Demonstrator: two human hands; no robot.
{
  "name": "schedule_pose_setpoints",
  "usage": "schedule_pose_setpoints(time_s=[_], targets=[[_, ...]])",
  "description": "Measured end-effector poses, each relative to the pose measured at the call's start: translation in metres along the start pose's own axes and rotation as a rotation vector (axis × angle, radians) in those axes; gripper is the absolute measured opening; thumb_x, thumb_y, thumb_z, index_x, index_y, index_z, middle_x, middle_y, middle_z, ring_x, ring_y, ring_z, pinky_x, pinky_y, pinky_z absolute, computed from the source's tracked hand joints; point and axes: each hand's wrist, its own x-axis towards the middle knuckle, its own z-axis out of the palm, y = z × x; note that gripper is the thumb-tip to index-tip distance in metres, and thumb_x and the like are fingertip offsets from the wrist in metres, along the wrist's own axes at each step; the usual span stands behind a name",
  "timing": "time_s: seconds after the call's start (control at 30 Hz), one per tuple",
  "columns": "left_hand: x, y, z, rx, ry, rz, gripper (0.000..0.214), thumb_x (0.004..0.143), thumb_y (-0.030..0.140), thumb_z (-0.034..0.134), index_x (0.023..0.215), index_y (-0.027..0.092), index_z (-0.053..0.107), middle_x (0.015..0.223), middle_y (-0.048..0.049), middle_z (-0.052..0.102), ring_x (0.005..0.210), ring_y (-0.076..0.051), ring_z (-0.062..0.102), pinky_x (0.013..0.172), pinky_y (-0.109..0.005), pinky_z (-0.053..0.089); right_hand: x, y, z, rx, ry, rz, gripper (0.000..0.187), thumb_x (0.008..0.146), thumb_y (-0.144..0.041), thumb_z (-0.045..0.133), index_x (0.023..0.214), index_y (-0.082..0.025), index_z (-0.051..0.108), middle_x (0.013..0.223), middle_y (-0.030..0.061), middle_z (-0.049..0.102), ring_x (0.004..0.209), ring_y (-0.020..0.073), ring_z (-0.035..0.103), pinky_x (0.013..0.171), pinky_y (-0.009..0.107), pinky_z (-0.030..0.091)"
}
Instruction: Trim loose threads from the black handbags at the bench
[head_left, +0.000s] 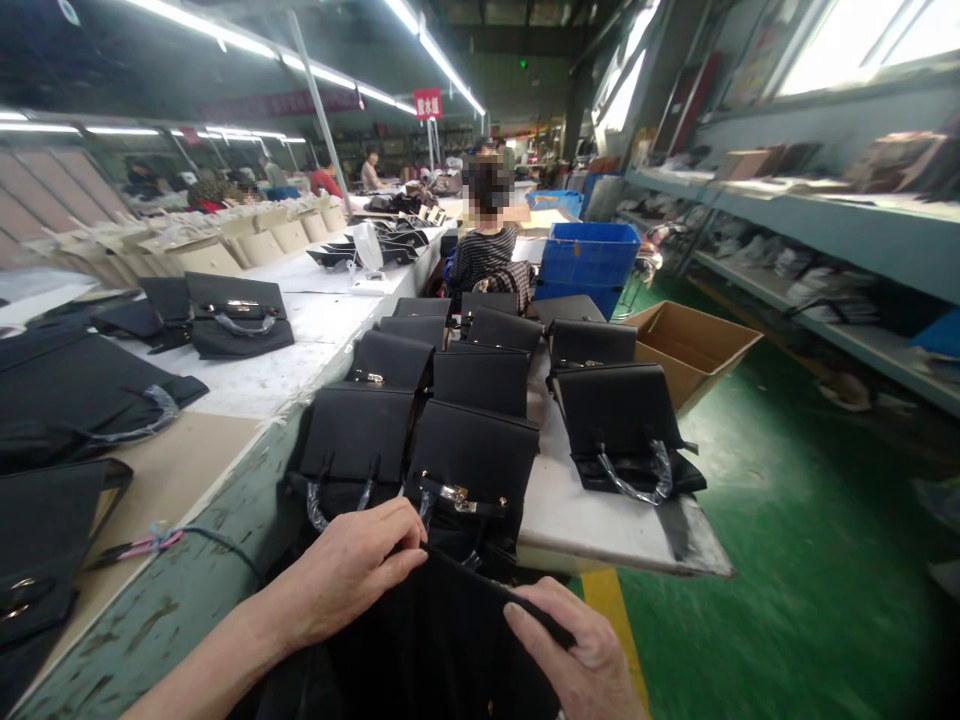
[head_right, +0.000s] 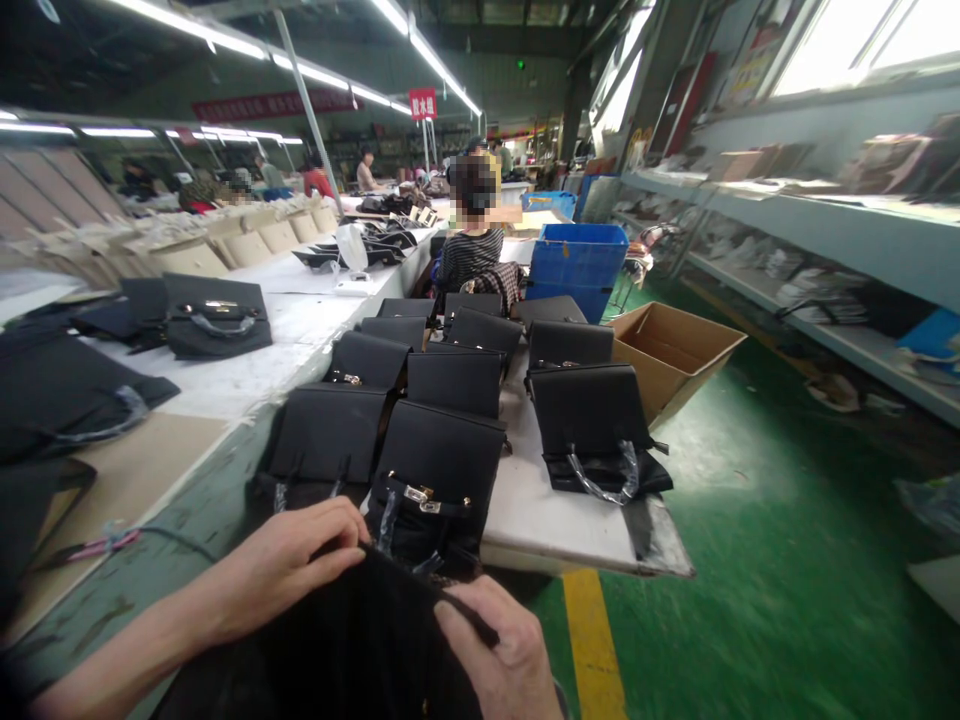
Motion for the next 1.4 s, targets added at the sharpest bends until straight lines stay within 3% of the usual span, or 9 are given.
schedule_pose_setpoints(time_s=[0.27,0.43,0.5,0.6,0.8,0.87,1.1,1.4], targets=[[0.001,-0.001,0.0,-0.026,0.016,0.008,0.009,0.093,0.021,0.054,0.085,0.019,0.057,0.089,0.0005,0.062,0.081,-0.015,0.057,0.074,-0.023,0.041,0.004,-0.001,0.001,0.005,0.002,-0.093,0.017,0.094,-0.033,0.056,0.092,-0.026,0.071,0.088,0.0005,0.069,0.083,0.0173,0.066,0.077,0.019,0.052],[0.003,-0.004,0.003,-0.05,0.032,-0.006,0.011,0.092,0.021,0.056,0.081,0.02,0.056,0.087,0.0008,0.061,0.08,-0.015,0.057,0.074,-0.024,0.041,0.004,0.01,-0.001,-0.033,-0.06,0.003,0.017,0.094,-0.035,0.055,0.089,-0.025,0.068,0.085,-0.001,0.068,0.079,0.0159,0.065,0.073,0.021,0.051],[0.003,-0.004,0.003,-0.089,0.021,-0.001,0.01,0.092,0.02,0.056,0.082,0.02,0.056,0.09,0.0011,0.061,0.082,-0.014,0.057,0.075,-0.024,0.041,0.001,0.018,-0.001,-0.013,-0.073,0.038,0.012,0.092,-0.034,0.059,0.099,-0.026,0.065,0.09,-0.0019,0.069,0.083,0.0158,0.066,0.076,0.021,0.051],[0.001,-0.002,0.0,-0.177,-0.021,0.018,0.013,0.091,0.02,0.058,0.079,0.02,0.056,0.104,0.0014,0.062,0.093,-0.014,0.059,0.083,-0.023,0.042,-0.003,0.027,-0.002,0.023,-0.036,0.053,0.026,0.088,-0.03,0.066,0.112,-0.027,0.058,0.096,-0.0026,0.069,0.087,0.0155,0.066,0.08,0.022,0.052],[-0.009,-0.001,-0.007,-0.325,-0.163,0.007,0.015,0.088,0.023,0.064,0.074,0.02,0.061,0.136,0.0024,0.051,0.12,-0.018,0.052,0.102,-0.024,0.037,0.0,0.022,-0.004,-0.033,0.063,-0.227,0.015,0.089,-0.019,0.065,0.099,-0.027,0.058,0.1,-0.0011,0.061,0.093,0.0149,0.061,0.082,0.022,0.049],[-0.012,-0.001,-0.008,-0.338,-0.206,0.018,0.014,0.088,0.02,0.064,0.074,0.02,0.062,0.142,0.0029,0.047,0.124,-0.019,0.049,0.104,-0.025,0.036,0.002,0.018,-0.004,-0.059,0.079,-0.261,0.016,0.088,-0.015,0.065,0.098,-0.026,0.059,0.097,-0.0013,0.06,0.089,0.0143,0.061,0.079,0.021,0.049],[-0.015,0.004,-0.012,-0.267,-0.295,0.085,0.02,0.085,0.004,0.058,0.075,0.02,0.065,0.151,0.0054,0.038,0.131,-0.02,0.044,0.107,-0.029,0.037,0.005,0.013,-0.01,-0.122,0.031,-0.216,0.021,0.084,-0.012,0.069,0.098,-0.027,0.064,0.095,-0.0025,0.064,0.088,0.0149,0.062,0.079,0.022,0.048],[-0.011,-0.003,-0.006,-0.111,-0.322,0.231,0.016,0.082,0.009,0.068,0.077,0.024,0.068,0.152,0.0071,0.038,0.141,-0.025,0.03,0.116,-0.04,0.027,0.005,0.007,-0.01,-0.127,0.102,-0.14,0.033,0.074,-0.001,0.071,0.094,-0.024,0.059,0.099,-0.0012,0.053,0.077,0.0125,0.057,0.069,0.022,0.047]])
